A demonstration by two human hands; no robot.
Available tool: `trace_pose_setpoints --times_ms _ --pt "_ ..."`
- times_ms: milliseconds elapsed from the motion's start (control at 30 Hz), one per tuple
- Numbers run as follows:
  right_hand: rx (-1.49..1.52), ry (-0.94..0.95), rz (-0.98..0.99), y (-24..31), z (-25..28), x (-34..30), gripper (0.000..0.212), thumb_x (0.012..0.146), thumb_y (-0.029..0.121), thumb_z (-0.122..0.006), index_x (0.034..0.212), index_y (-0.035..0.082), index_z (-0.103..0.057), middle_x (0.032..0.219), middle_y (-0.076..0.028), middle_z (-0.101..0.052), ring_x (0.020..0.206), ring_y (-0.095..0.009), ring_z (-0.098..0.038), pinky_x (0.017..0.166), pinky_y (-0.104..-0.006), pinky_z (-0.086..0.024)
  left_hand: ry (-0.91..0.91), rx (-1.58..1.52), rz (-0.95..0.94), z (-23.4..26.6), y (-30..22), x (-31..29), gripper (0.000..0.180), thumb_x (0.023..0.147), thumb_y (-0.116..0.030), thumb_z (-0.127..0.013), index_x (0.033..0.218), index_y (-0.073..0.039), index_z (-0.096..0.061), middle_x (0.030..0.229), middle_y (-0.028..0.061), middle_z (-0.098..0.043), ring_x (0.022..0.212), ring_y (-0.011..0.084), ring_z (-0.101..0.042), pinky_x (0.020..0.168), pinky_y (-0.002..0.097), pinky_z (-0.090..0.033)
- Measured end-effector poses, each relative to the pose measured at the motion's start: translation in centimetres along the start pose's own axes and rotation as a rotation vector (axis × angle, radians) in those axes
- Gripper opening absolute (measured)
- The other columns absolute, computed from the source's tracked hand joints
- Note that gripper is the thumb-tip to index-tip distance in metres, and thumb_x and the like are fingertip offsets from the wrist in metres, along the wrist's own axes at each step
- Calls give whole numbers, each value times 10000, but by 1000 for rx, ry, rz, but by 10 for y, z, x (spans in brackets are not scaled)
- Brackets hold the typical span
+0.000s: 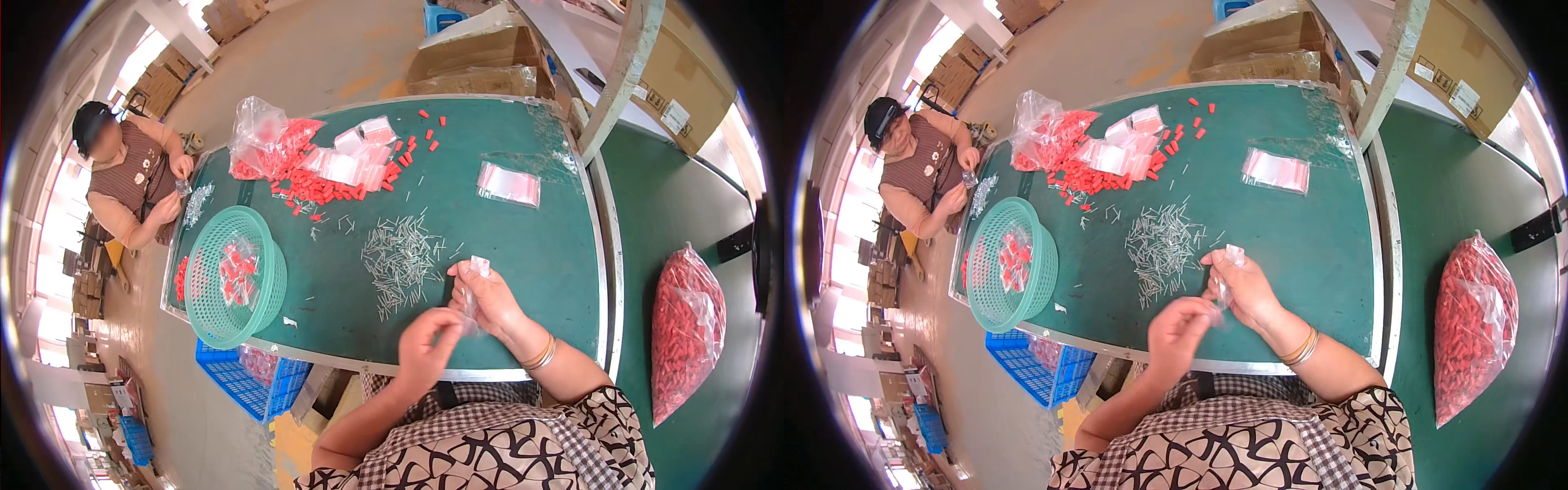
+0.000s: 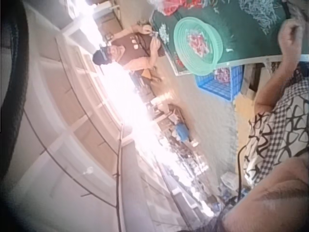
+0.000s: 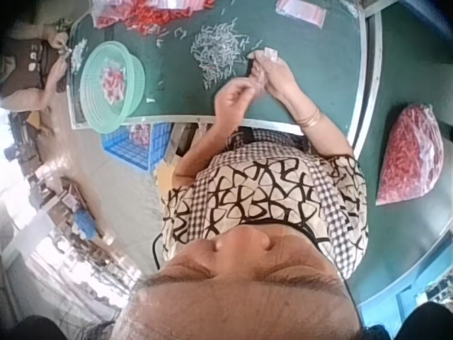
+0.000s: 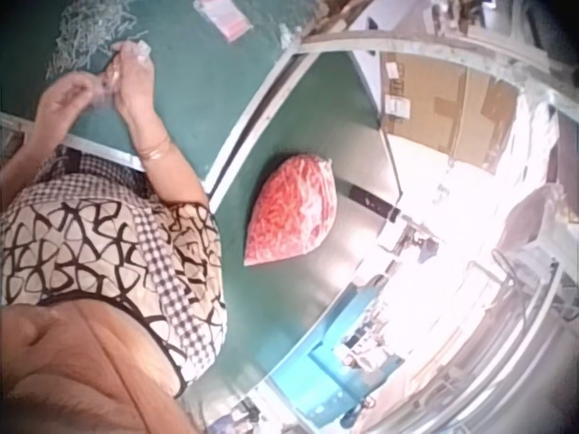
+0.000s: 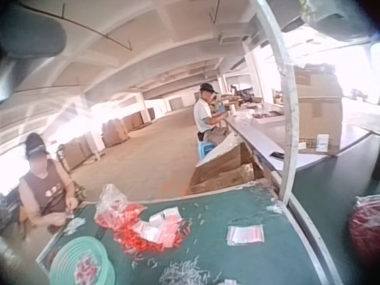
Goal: The person sorts small metal pins by hand, placing them into small plastic bags at a factory workbench.
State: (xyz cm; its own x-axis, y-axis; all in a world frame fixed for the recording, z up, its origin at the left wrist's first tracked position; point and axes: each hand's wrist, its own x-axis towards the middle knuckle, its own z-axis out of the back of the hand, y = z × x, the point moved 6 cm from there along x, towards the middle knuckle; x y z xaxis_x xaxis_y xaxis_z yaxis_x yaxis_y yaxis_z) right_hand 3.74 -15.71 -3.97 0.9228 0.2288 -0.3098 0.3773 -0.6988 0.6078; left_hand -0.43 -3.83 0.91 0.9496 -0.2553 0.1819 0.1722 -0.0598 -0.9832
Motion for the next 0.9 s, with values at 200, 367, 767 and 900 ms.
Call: trace_pose_setpoints --times_ms 200,367,767,900 --pt "40 104 48 -6 -12 -8 216 958 259 -537 1004 48 -552 885 -63 -600 846 -160 -595 750 -309 -502 -33 283 -62 -13 -1 12 45 900 -36 -575 927 0 -578 956 39 -640 805 120 -597 738 255 -482" --pt "-121 -34 115 12 -7 -9 161 968 202 -517 1017 52 -550 772 -32 -583 680 -118 -575 622 -249 -486 -71 144 137 1 13 12 72 904 -56 -583 943 4 -591 900 39 -636 786 97 -589 724 238 -474" --pt "-946 -139 362 33 -26 -32 375 921 213 -604 594 52 -518 538 20 -466 488 -87 -408 461 -265 -328 -379 183 35 43 16 17 51 878 45 -573 898 -2 -572 943 21 -572 793 56 -522 706 193 -421" --pt "-948 -110 419 31 -35 -33 148 864 152 -649 856 6 -668 715 -84 -595 633 -172 -550 594 -293 -441 -386 177 -8 39 16 18 48 878 43 -574 895 -1 -571 958 31 -565 821 60 -521 722 196 -422"
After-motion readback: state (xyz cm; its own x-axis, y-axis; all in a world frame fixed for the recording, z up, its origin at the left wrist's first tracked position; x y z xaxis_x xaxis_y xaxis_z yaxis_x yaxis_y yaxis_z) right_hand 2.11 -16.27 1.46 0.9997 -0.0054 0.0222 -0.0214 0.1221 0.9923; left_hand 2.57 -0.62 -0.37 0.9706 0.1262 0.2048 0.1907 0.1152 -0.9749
